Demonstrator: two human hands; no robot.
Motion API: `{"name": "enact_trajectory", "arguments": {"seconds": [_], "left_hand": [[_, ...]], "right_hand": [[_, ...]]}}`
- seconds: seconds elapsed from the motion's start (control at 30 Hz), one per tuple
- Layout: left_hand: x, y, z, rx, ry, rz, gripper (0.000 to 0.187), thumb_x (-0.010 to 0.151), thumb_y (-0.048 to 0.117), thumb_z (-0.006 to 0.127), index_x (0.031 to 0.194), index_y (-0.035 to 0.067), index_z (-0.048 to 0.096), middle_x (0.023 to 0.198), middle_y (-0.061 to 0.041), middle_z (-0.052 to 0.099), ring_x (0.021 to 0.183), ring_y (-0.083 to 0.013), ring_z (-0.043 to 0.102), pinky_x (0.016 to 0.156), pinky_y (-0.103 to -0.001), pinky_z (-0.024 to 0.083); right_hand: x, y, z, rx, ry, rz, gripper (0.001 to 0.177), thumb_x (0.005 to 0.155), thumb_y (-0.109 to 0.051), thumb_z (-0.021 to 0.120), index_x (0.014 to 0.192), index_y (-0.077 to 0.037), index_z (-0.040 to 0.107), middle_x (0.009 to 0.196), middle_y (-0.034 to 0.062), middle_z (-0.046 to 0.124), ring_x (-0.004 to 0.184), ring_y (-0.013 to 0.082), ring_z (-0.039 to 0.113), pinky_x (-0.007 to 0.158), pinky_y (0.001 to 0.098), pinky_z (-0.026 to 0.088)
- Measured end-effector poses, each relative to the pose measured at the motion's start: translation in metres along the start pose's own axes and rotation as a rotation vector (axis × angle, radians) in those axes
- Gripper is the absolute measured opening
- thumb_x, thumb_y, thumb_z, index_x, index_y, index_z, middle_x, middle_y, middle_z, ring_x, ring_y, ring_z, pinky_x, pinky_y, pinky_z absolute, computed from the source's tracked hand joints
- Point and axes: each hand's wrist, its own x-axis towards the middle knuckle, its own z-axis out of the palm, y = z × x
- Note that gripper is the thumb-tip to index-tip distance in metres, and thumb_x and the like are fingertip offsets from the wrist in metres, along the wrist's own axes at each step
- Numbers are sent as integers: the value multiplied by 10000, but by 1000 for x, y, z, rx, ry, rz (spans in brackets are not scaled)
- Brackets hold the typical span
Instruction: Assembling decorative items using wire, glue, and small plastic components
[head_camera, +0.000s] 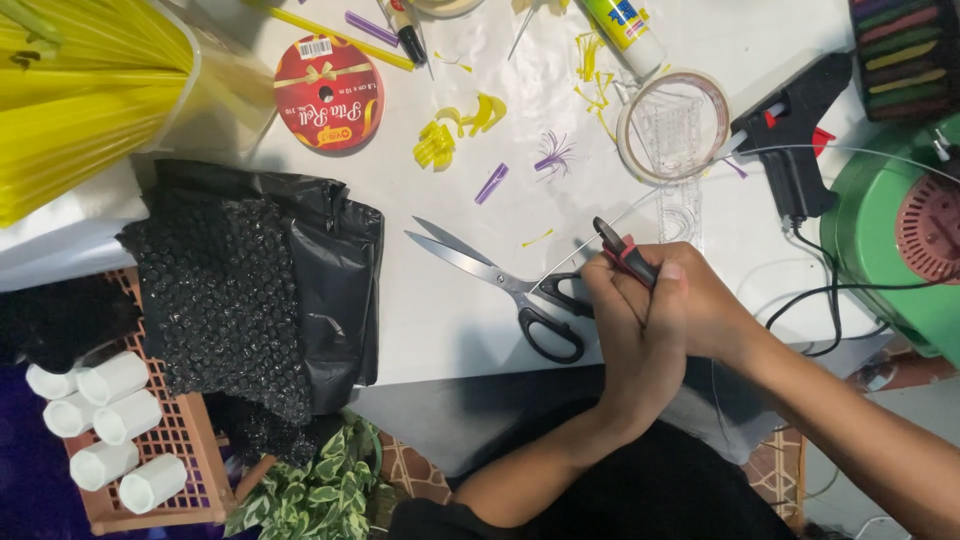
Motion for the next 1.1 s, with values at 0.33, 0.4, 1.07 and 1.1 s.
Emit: {"name": "enact_trajectory", "arguments": {"seconds": [0.33, 0.4, 1.07, 1.1], "left_hand": [[1, 5, 2, -7, 15, -61, 660, 939, 458, 576, 1305, -21, 308, 1136, -220, 458, 1095, -365, 530, 880, -500, 446], [0, 4, -3, -41, -1, -88, 765, 898, 491, 632, 1343, -29, 291, 1206, -268, 447, 1162, -425, 512, 915, -542, 431], [-10, -11, -17, 135, -120, 486, 529, 985, 292, 562, 1400, -18, 457, 1386, -209, 532, 1251, -329, 569, 1107, -431, 494], [-12, -11, -18, 396, -132, 565, 414, 974, 124, 540, 1362, -15, 505, 1341, -207, 553, 1174, -340, 580, 1018, -413, 518]], "right_hand": [[4, 4, -3, -51, 34, 143, 312, 810, -185, 655, 559, -13, 585, 403, 54, 429, 355, 143, 369, 381, 244, 263], [2, 17, 1, -1, 64, 182, 248, 761, -124, 603, 530, -37, 621, 353, 43, 435, 322, 145, 357, 343, 251, 273], [-9, -38, -53, 221, 279, 317, 174, 1022, -168, 592, 965, -6, 565, 794, 101, 531, 659, 183, 484, 531, 303, 357], [-15, -39, -58, 228, 361, 353, 177, 1026, -151, 575, 1079, 18, 569, 888, 140, 568, 746, 212, 521, 574, 315, 379]]}}
